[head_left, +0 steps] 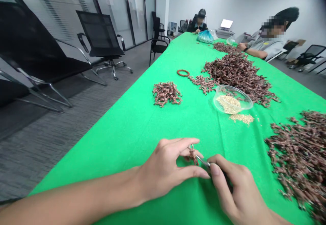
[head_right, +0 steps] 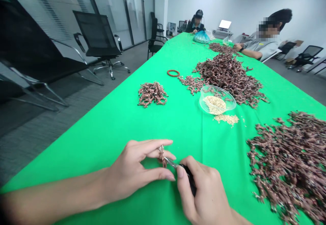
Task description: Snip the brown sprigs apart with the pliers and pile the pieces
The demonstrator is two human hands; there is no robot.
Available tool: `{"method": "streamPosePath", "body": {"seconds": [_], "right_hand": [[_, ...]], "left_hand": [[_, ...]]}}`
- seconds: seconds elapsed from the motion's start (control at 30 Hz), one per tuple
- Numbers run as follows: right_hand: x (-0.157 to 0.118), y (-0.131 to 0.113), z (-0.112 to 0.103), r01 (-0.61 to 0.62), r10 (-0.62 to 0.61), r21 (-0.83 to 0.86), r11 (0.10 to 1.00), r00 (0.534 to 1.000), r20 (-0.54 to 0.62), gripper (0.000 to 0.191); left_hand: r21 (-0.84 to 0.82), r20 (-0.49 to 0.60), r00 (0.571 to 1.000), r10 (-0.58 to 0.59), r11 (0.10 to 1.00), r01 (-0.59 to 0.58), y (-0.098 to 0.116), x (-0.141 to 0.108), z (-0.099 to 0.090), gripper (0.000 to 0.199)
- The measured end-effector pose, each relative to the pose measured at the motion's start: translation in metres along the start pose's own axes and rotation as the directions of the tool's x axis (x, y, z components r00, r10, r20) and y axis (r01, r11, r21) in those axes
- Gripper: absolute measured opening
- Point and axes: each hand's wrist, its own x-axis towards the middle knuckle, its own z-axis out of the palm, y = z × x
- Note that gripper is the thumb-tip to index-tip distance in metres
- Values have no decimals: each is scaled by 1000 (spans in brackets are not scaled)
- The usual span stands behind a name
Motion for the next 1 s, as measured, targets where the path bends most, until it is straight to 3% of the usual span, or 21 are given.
{"method": "streamPosePath", "body": {"seconds": [0.27,0.73,1.0], "right_hand": [[3,1,0,-73,77,109,991,996,-36,23],[1,1,0,-36,37,82,996,999,-6,22],[3,-6,1,-63,63,80,995,998,4,30]], "left_hand": [[-72,7,992,-123,990,123,2,-2,0,70],[-126,64,992,-106,985,114,4,0,-1,69],[-55,-17,997,-70,996,69,2,-1,2,71]]}}
